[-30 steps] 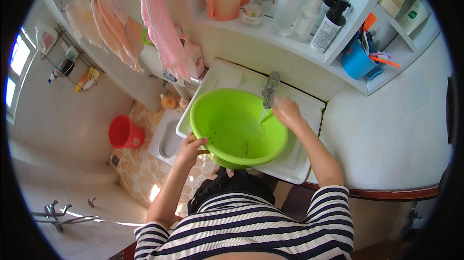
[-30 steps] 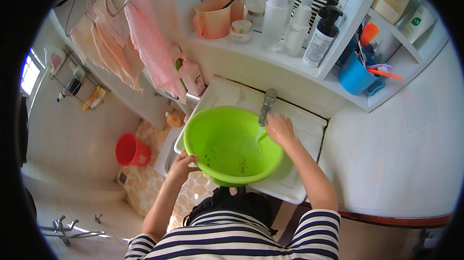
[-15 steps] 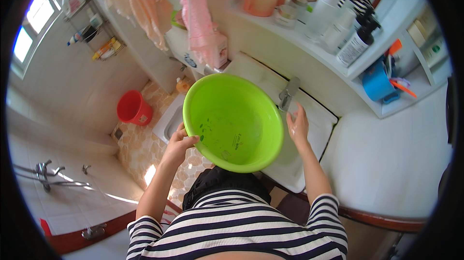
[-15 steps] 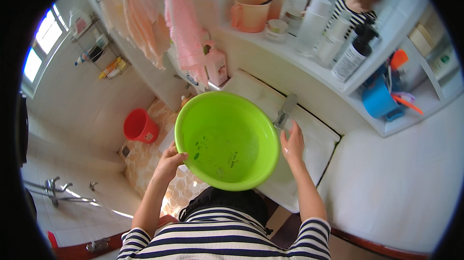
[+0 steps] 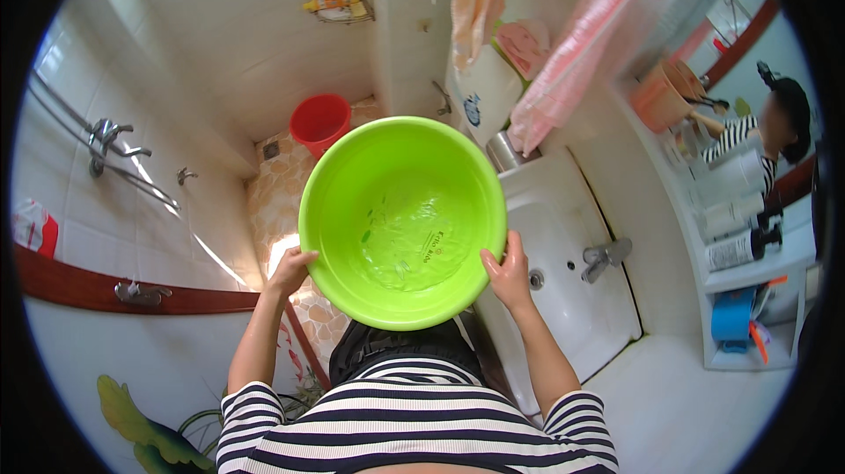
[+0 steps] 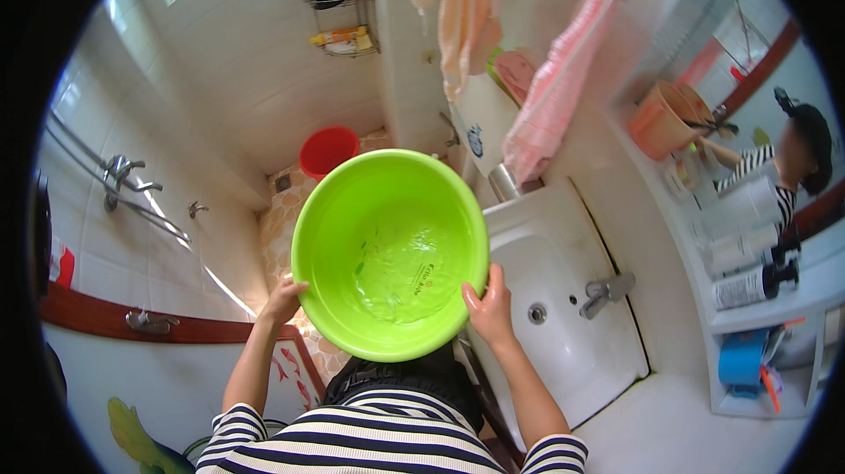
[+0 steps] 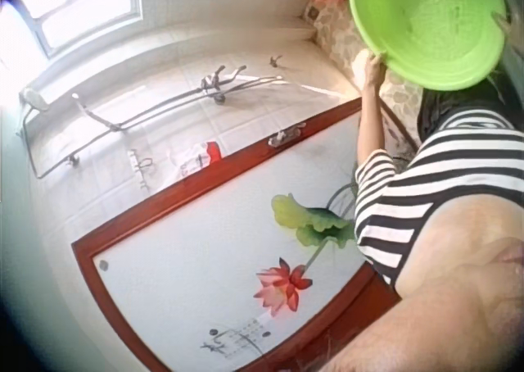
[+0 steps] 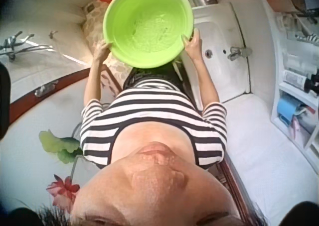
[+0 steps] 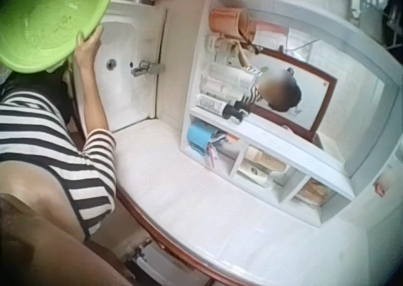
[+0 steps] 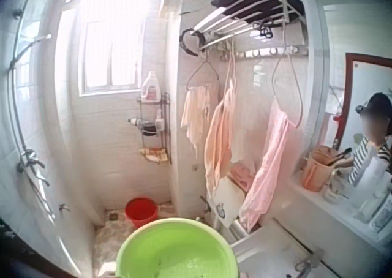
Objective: The person ladles liquid from a pot into a bowl, washes a small container and vegetables in the sink, stirs cooked meat in a rice cooker, and fills a basin with water in the bathroom.
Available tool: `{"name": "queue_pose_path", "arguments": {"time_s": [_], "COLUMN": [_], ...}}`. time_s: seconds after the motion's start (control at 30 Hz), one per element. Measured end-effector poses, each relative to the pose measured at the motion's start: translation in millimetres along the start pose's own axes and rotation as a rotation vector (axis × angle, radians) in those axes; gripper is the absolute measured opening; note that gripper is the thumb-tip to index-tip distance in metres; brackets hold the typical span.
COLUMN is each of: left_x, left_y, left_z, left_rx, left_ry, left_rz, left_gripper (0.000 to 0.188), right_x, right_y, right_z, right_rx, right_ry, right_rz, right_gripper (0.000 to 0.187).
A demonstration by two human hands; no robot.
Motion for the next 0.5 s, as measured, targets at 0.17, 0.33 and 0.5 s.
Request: {"name": "queue_pose_path", "arguments": {"time_s": [0.17, 0.33, 0.5], "left_x": [-30.5, -46.9, -25.9], "left_y": [43.3, 6.7, -13.2], "left_z": [49.5, 120.2, 223.4], "left_rx": [-0.256, -0.376, -0.369], "left_ry": [-0.078, -0.267, -0.658], "left_rz": [0.175, 0.097, 0.038], "left_gripper": [0.044, 0.046, 0.039], "right_x": [51.5, 77.8, 83.4], "right_y": [5.8, -41.7, -74.1], "right_z": [-88.0, -194.8, -232.3], "right_rx": [-0.096, 0.178, 0.050], "right_ry": [0.196, 0.397, 0.592], "right_rz": [0.015, -0.150, -0.248], "right_gripper": [0.029, 0.031, 0.033]}}
Point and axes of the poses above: each hand's wrist, its own x-axis towards the middle knuckle, its own z-axis out of the back of the hand, y = z × x, the point moved 10 cm from there along x, towards the middle knuckle, and after that the axes turned 4 degrees about -y, right-handed, at the moved point
